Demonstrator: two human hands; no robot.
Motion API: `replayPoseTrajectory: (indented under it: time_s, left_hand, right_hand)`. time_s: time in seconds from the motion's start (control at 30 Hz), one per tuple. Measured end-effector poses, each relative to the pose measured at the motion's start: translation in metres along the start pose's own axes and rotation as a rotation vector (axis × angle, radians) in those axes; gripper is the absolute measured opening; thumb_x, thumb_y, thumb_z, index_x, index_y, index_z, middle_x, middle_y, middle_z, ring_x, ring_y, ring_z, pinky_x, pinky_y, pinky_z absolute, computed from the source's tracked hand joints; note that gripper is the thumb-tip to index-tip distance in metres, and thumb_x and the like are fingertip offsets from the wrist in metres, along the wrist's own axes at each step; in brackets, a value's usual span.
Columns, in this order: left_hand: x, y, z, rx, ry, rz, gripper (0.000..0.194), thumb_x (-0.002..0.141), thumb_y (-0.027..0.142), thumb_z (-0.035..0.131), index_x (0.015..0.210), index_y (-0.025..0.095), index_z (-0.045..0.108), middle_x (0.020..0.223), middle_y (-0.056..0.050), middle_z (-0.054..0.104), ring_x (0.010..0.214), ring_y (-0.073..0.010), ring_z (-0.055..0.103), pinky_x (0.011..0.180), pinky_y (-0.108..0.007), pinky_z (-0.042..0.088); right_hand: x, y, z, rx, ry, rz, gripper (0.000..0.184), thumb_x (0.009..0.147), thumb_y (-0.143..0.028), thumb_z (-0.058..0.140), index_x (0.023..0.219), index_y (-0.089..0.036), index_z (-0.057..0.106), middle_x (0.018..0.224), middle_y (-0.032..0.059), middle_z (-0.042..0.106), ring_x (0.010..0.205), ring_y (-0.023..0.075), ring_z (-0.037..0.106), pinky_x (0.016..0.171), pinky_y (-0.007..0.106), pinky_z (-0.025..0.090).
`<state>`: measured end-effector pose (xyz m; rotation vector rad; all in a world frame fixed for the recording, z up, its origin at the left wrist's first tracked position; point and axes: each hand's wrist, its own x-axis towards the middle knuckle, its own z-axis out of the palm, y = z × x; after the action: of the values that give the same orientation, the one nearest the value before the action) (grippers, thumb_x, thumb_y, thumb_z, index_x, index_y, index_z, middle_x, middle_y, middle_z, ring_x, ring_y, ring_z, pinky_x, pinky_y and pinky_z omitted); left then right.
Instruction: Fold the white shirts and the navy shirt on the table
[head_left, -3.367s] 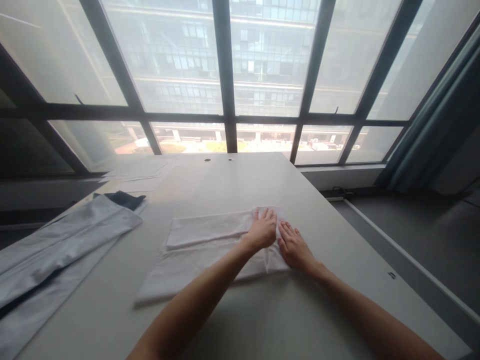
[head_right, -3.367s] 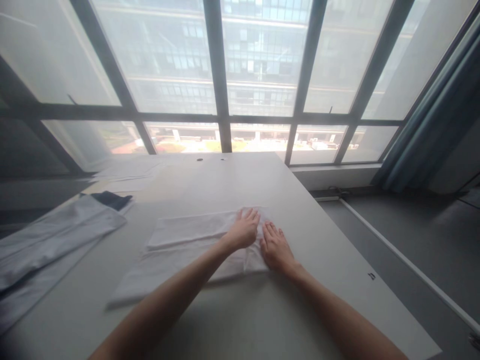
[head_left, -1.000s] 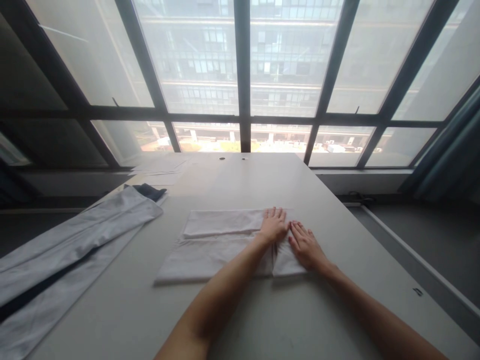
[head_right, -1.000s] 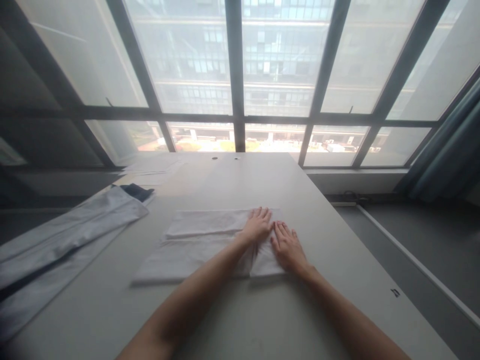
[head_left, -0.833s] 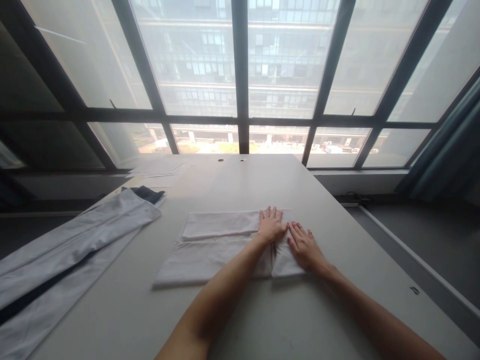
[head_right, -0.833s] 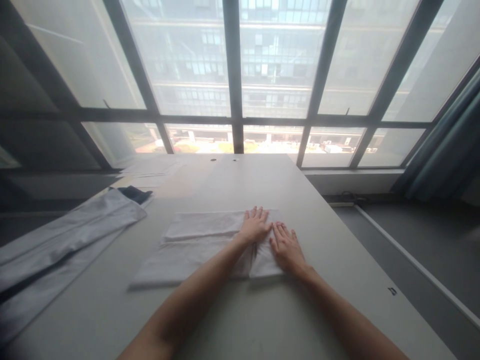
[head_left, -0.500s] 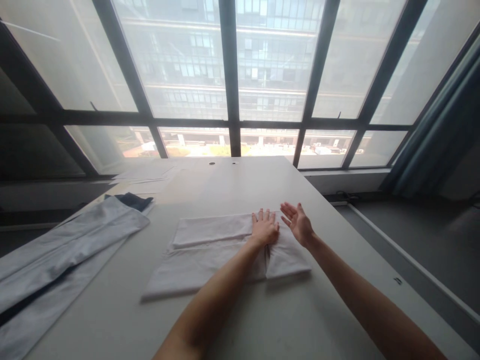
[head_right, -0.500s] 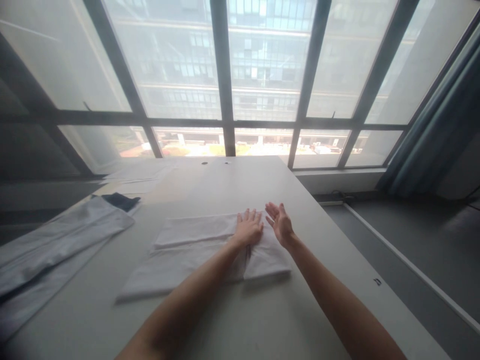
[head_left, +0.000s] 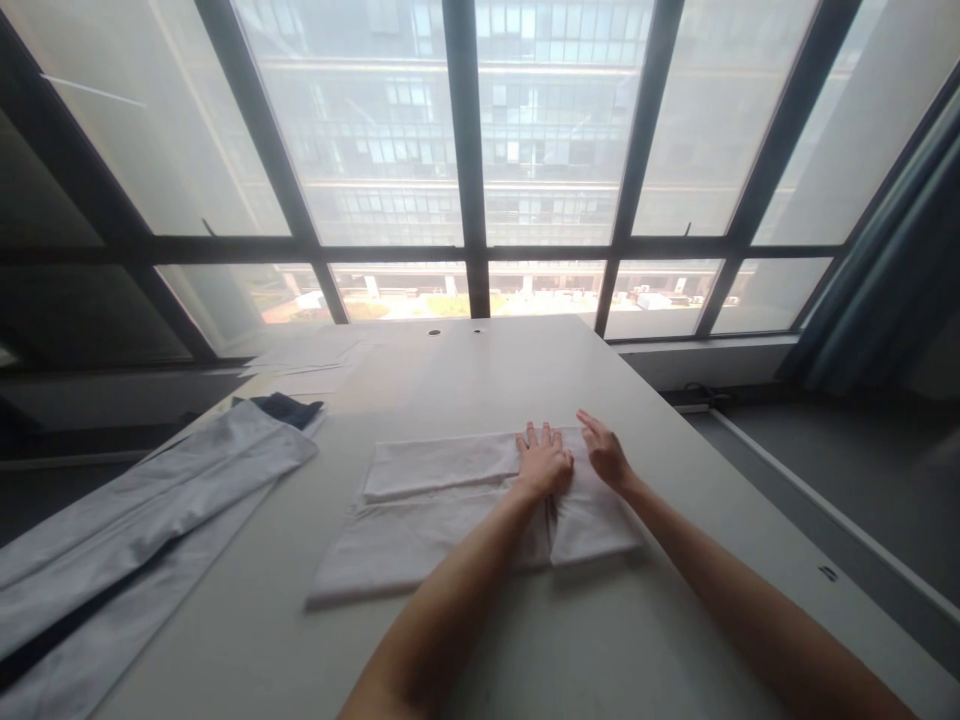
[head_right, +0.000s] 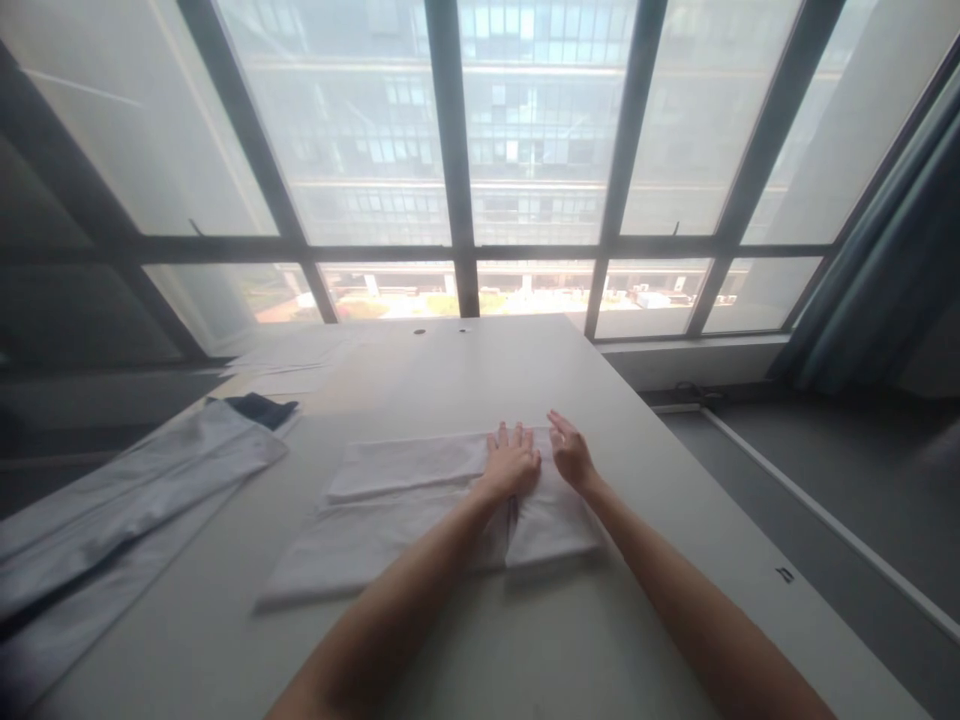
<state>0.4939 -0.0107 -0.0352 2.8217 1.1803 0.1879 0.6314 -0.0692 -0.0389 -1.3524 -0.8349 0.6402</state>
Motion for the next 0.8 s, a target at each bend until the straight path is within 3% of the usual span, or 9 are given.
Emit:
replayPoseTrajectory:
  time_s: [0.1, 0.23, 0.33, 0.47, 0.6, 0.7, 0.8]
  left_hand:
    - [-0.001, -0.002, 0.002, -0.029, 0.018, 0.026, 0.061, 0.103, 0.041, 0.022, 0.157, 0.015, 0.036, 0.165, -0.013, 0.028, 0.152, -0.0406, 0.016, 0.117, -0.066, 0.018]
    - [0.001, -0.004, 0.003, -0.062, 0.069, -0.022, 0.058, 0.104, 0.034, 0.023, 0.159, 0.015, 0.032, 0.163, -0.014, 0.032, 0.152, -0.0334, 0.021, 0.119, -0.06, 0.022]
    - [0.002, -0.004, 0.001, -0.058, 0.084, -0.059, 0.056, 0.105, 0.03, 0.021, 0.157, 0.012, 0.033, 0.162, -0.017, 0.033, 0.152, -0.0299, 0.024, 0.12, -0.056, 0.024]
    - [0.002, -0.007, -0.002, -0.033, 0.031, -0.021, 0.054, 0.106, 0.033, 0.023, 0.153, 0.013, 0.041, 0.161, -0.018, 0.035, 0.151, -0.0312, 0.025, 0.12, -0.056, 0.024]
    - [0.006, -0.013, -0.004, -0.038, 0.01, -0.02, 0.058, 0.107, 0.041, 0.023, 0.156, 0.013, 0.034, 0.163, -0.019, 0.029, 0.152, -0.031, 0.024, 0.119, -0.053, 0.026]
    - [0.003, -0.028, -0.006, -0.057, 0.019, -0.072, 0.068, 0.107, 0.051, 0.017, 0.16, 0.01, 0.023, 0.166, -0.021, 0.018, 0.153, -0.0327, 0.018, 0.119, -0.051, 0.026]
    - [-0.014, -0.059, -0.008, -0.026, -0.019, -0.084, 0.072, 0.106, 0.056, 0.014, 0.16, 0.01, 0.022, 0.166, -0.019, 0.018, 0.154, -0.0321, 0.014, 0.121, -0.051, 0.022]
  right_hand:
    - [-0.038, 0.003, 0.004, -0.62, -0.178, -0.253, 0.053, 0.095, -0.028, 0.041, 0.144, -0.011, 0.055, 0.157, 0.0131, 0.043, 0.149, 0.0221, 0.032, 0.126, 0.042, 0.017]
    - [-0.066, 0.003, 0.006, -1.076, -0.318, -0.288, 0.057, 0.1, -0.026, 0.029, 0.153, -0.01, 0.043, 0.16, 0.013, 0.037, 0.15, 0.0225, 0.03, 0.125, 0.042, 0.018]
    - [-0.067, -0.001, 0.007, -1.168, -0.345, -0.278, 0.059, 0.101, -0.031, 0.03, 0.156, -0.011, 0.037, 0.162, 0.0134, 0.033, 0.151, 0.0248, 0.027, 0.124, 0.044, 0.017]
    - [-0.064, -0.004, 0.009, -1.191, -0.368, -0.289, 0.06, 0.102, -0.032, 0.028, 0.159, -0.011, 0.031, 0.163, 0.0135, 0.031, 0.152, 0.0258, 0.025, 0.124, 0.046, 0.016]
    - [-0.065, -0.003, 0.009, -1.205, -0.374, -0.295, 0.06, 0.103, -0.035, 0.028, 0.157, -0.008, 0.034, 0.163, 0.0155, 0.032, 0.152, 0.027, 0.026, 0.123, 0.048, 0.016]
    - [-0.066, -0.003, 0.009, -1.212, -0.368, -0.31, 0.058, 0.103, -0.034, 0.029, 0.154, -0.008, 0.039, 0.163, 0.0158, 0.031, 0.152, 0.0274, 0.025, 0.123, 0.048, 0.017]
    - [-0.066, -0.004, 0.008, -1.209, -0.361, -0.324, 0.058, 0.103, -0.033, 0.029, 0.154, -0.008, 0.04, 0.163, 0.0161, 0.032, 0.152, 0.0275, 0.026, 0.123, 0.048, 0.017]
